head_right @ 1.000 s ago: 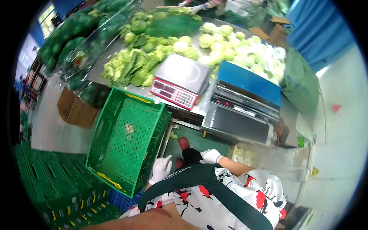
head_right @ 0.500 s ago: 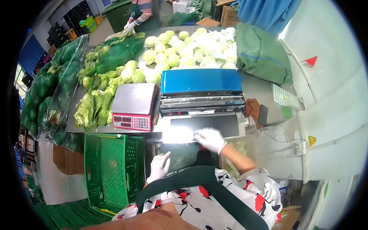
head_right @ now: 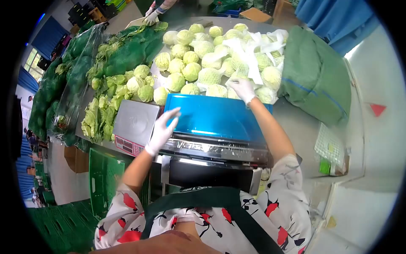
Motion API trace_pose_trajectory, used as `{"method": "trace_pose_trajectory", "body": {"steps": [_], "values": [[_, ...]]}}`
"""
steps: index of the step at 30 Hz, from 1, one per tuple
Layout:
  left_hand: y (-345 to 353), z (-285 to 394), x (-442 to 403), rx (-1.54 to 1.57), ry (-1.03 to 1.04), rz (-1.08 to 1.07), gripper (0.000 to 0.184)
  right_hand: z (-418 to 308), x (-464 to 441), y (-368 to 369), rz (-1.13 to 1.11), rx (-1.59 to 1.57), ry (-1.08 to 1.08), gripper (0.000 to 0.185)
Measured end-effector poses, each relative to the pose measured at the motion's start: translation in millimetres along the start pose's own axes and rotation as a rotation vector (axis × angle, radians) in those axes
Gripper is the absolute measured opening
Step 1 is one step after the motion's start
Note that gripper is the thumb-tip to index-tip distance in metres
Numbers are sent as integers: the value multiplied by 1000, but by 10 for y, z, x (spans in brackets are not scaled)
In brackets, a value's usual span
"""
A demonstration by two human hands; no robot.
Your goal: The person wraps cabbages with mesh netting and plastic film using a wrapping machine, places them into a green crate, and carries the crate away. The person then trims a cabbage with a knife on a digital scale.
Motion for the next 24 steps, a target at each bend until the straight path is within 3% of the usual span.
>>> {"method": "trace_pose_trajectory", "body": {"steps": [1, 3, 6, 9, 10, 13, 14, 16, 19, 22, 24], "values": [[40, -158, -314, 76, -43, -31, 36, 115, -301, 181, -59, -54, 19, 51], [137, -501, -957, -85, 9, -43, 38, 266, -832, 508, -303, -140, 254, 60], [431, -1150, -1822, -55, -137, -115, 42, 706, -1470, 1090, -339, -245, 285, 69], [707, -1903, -2458, -123, -325, -197, 46, 565, -1631, 1220, -428, -70, 278, 76], [801, -2181, -2610, -125, -390, -230, 48, 882, -1885, 1542, -507, -238, 156, 74], [1108, -2728, -2845, 16, -583, -341, 55, 772, -1731, 1528, -423, -608, 163, 73], [1163, -2779, -2856, 61, -592, -275, 57, 671, -1686, 1488, -438, -719, 119, 69], [1221, -2728, -2836, 144, -608, -153, 60, 729, -1678, 1474, -430, -684, 265, 66], [950, -2304, -2687, 42, -586, -226, 60, 290, -1481, 1232, -381, -811, 297, 55], [499, -1556, -2523, 162, -392, -288, 51, 222, -1390, 1145, -426, -1063, 453, 47], [188, -1196, -2487, 242, -234, -280, 47, 18, -1338, 1018, -453, -1304, 228, 49]]}}
Point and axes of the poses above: each hand's wrist, its own x-axis away from the middle knuckle, its own y-axis out of the palm, z = x × y, the point moved 5 cm from there along -x, towards the middle knuckle, and after that the axes turned 8 degrees about -z, right-handed, at the moved point
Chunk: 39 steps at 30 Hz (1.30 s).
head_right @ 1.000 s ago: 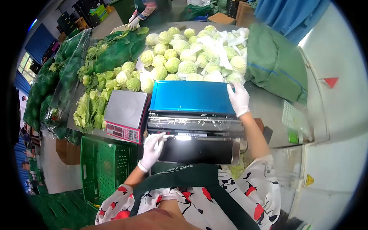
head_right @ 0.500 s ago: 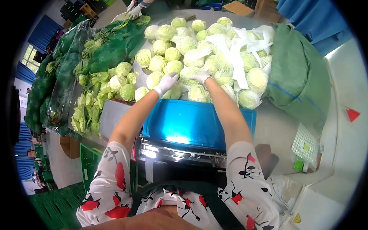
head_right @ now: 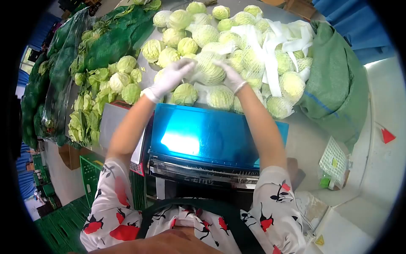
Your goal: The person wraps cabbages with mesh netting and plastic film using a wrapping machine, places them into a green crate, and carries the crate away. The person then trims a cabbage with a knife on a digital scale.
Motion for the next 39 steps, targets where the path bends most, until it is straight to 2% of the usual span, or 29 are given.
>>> {"method": "trace_pose_trajectory", "body": {"steps": [1, 3, 4, 7, 9, 10, 11, 12, 13, 16, 18, 19, 20, 21, 23, 25, 27, 29, 30, 31, 33, 34, 35, 37, 38, 39], "values": [[-106, 118, 89, 54, 92, -4, 46, -75, 73, 91, -92, -87, -95, 50], [-311, 488, 473, 183, 195, 198, 50, -209, 405, 341, -232, -115, -99, 53], [-356, 614, 655, 97, 196, 275, 52, -285, 592, 434, -295, -134, -100, 54], [148, 496, 1016, 541, -46, -113, 67, -381, 1124, 517, -418, 237, 52, 62], [675, 623, 1358, 563, -21, -215, 82, -261, 1499, 758, -329, 473, 82, 72], [976, 403, 1422, 488, 66, -193, 83, -124, 1692, 843, -276, 585, 106, 75], [1133, 339, 1508, 308, 55, -116, 86, -60, 1874, 915, -222, 703, 123, 78], [1313, 283, 1626, 388, 34, -115, 89, 17, 2054, 915, -134, 750, 115, 84], [1436, 280, 1733, 468, 13, -118, 92, 117, 2195, 925, -112, 626, 135, 87], [1642, 296, 2010, 31, -192, -177, 99, 410, 2567, 727, 70, 614, 15, 88], [1696, 340, 2119, -171, -108, -117, 101, 550, 2701, 746, 121, 668, -106, 87], [1692, 360, 2151, -277, -61, -85, 103, 551, 2745, 836, 161, 716, -80, 82], [1719, 274, 2186, -272, -61, -61, 102, 666, 2792, 772, 217, 774, -118, 80], [1710, 138, 2233, -289, 64, 13, 98, 785, 2856, 720, 274, 831, -155, 78], [1408, 195, 2502, -289, 183, 215, 90, 786, 3145, 886, 503, 895, -333, 73], [1079, 259, 2928, -525, 151, 359, 79, 777, 3642, 1054, 861, 1240, -383, 59], [910, -110, 3310, -780, -58, 387, 77, 1029, 4099, 1000, 1125, 1682, -384, 56], [957, -367, 3616, -937, -131, 392, 77, 1345, 4314, 981, 1290, 1767, -156, 57], [1029, -361, 3675, -975, -101, 414, 78, 1481, 4319, 966, 1291, 1779, -8, 61], [1101, -307, 3692, -973, -57, 420, 73, 1574, 4271, 1000, 1303, 1846, -53, 62], [1207, -392, 3615, -785, -11, 469, 70, 1625, 4123, 1015, 1249, 1856, -33, 63], [1256, -475, 3521, -603, -49, 417, 68, 1628, 4010, 981, 1244, 1773, 91, 62], [1299, -443, 3475, -661, 18, 494, 60, 1682, 3957, 851, 1234, 1743, 16, 47], [1264, -448, 3413, -425, 52, 444, 48, 1609, 3994, 748, 1093, 1475, -97, 30], [1265, -455, 3422, -197, 78, 446, 35, 1584, 4050, 751, 990, 1372, -198, 19], [1260, -577, 3437, -5, 62, 368, 27, 1517, 4122, 812, 793, 1230, -328, 20]]}}
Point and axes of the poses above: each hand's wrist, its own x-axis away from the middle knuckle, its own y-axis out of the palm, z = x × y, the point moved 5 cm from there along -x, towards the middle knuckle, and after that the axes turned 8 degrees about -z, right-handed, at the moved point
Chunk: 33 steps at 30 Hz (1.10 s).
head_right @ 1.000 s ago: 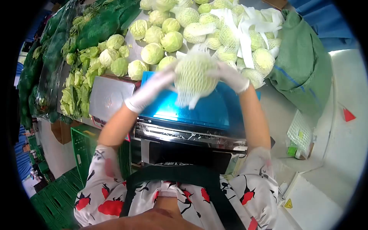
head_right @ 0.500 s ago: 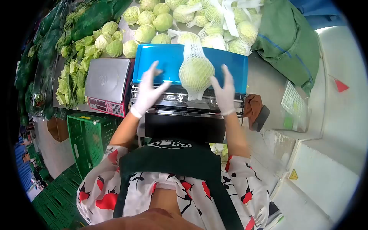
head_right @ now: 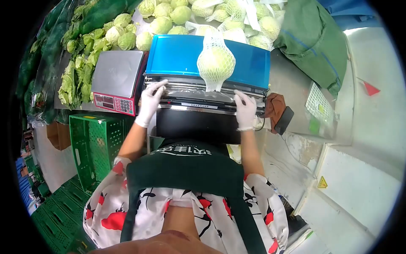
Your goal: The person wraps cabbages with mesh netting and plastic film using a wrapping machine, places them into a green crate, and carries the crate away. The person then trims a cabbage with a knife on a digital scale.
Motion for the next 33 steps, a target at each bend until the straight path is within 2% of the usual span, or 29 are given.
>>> {"method": "trace_pose_trajectory", "body": {"steps": [2, 4, 6, 8, 9, 10, 11, 12, 13, 14, 16, 17, 18, 20, 23, 24, 26, 27, 30, 33], "values": [[-227, 414, 95, 243, -122, -173, 22, -373, 221, -318, -211, -471, 284, 21], [-489, 713, 308, 225, -113, -401, 18, -517, 473, -637, -384, -474, 296, 20], [-595, 1009, 465, 230, -10, -628, 15, -732, 590, -977, -670, -352, 343, 17], [-713, 1318, 504, 488, -120, -689, 13, -1046, 370, -1174, -796, -677, -142, 15], [-739, 1423, 379, 594, 63, -595, 16, -1107, 223, -1292, -767, -655, -304, 18], [-759, 1483, 195, 527, 107, -610, 29, -1164, 84, -1415, -727, -634, -462, 21], [-633, 1542, 1, 662, 57, -394, 61, -1093, -184, -1391, -636, -532, -239, 38], [-466, 1679, -329, 488, 134, -326, 90, -1014, -427, -1379, -559, -451, -10, 56], [-319, 1595, -668, 320, 263, -349, 103, -1255, -744, -1151, -473, -311, -95, 84], [-141, 1467, -917, 73, 292, -398, 113, -1242, -1056, -902, -566, -59, -197, 107], [342, 1097, -1219, -272, 426, -482, 128, -694, -1416, -250, -644, 190, -463, 128], [599, 884, -1279, -414, 493, -548, 131, -572, -1455, 8, -666, 226, -505, 133], [756, 995, -1281, -566, 428, -641, 128, -581, -1436, 180, -684, 70, -396, 134], [895, 859, -1345, -223, 250, -655, 121, -529, -1489, 314, -633, -95, -246, 132], [845, 726, -1336, -116, 249, -618, 116, -477, -1390, 344, -615, -198, -217, 117], [787, 744, -1267, -49, 222, -631, 108, -402, -1291, 395, -627, -360, -140, 109], [735, 705, -1043, 202, -52, -635, 94, -297, -1040, 547, -638, -681, 8, 93], [697, 663, -944, 224, -92, -616, 85, -521, -861, 454, -630, -727, 83, 75], [521, 1017, -375, 345, -152, -684, 81, -845, -301, 245, -608, -674, 162, 72], [461, 996, 368, 302, -453, -948, 81, -895, 517, 126, -787, -552, 370, 71]]}}
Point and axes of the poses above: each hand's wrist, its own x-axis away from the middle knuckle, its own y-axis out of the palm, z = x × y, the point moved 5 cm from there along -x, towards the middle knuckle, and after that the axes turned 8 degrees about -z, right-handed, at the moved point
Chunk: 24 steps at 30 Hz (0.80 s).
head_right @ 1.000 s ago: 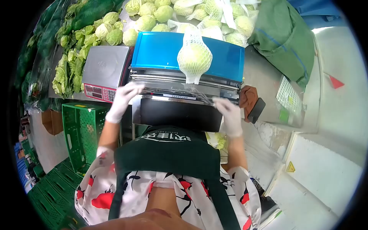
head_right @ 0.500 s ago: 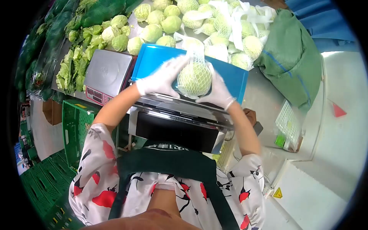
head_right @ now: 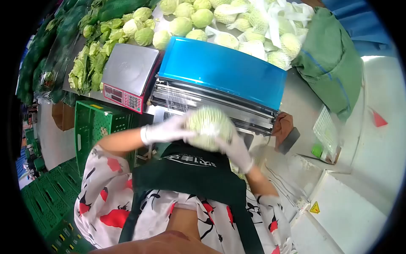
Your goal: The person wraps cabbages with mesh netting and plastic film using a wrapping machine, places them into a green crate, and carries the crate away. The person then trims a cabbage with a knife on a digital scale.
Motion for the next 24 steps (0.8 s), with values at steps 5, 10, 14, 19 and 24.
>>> {"method": "trace_pose_trajectory", "body": {"steps": [5, 10, 14, 19, 24], "values": [[383, -949, -51, 206, 12, -30, 82, 794, 247, 329, -84, -200, 277, 70], [272, -1135, -42, 484, -237, -82, 81, 914, -170, 376, -174, -450, 449, 63], [408, -1309, 224, 830, 41, -35, 69, 1099, -9, 291, -239, -744, 547, 55], [309, -1265, 673, -848, 424, 599, 41, 1012, 435, 165, 268, 486, -164, 27], [254, -1236, 873, -107, 236, 635, 32, 977, 705, 131, 459, -189, 49, 20]]}}
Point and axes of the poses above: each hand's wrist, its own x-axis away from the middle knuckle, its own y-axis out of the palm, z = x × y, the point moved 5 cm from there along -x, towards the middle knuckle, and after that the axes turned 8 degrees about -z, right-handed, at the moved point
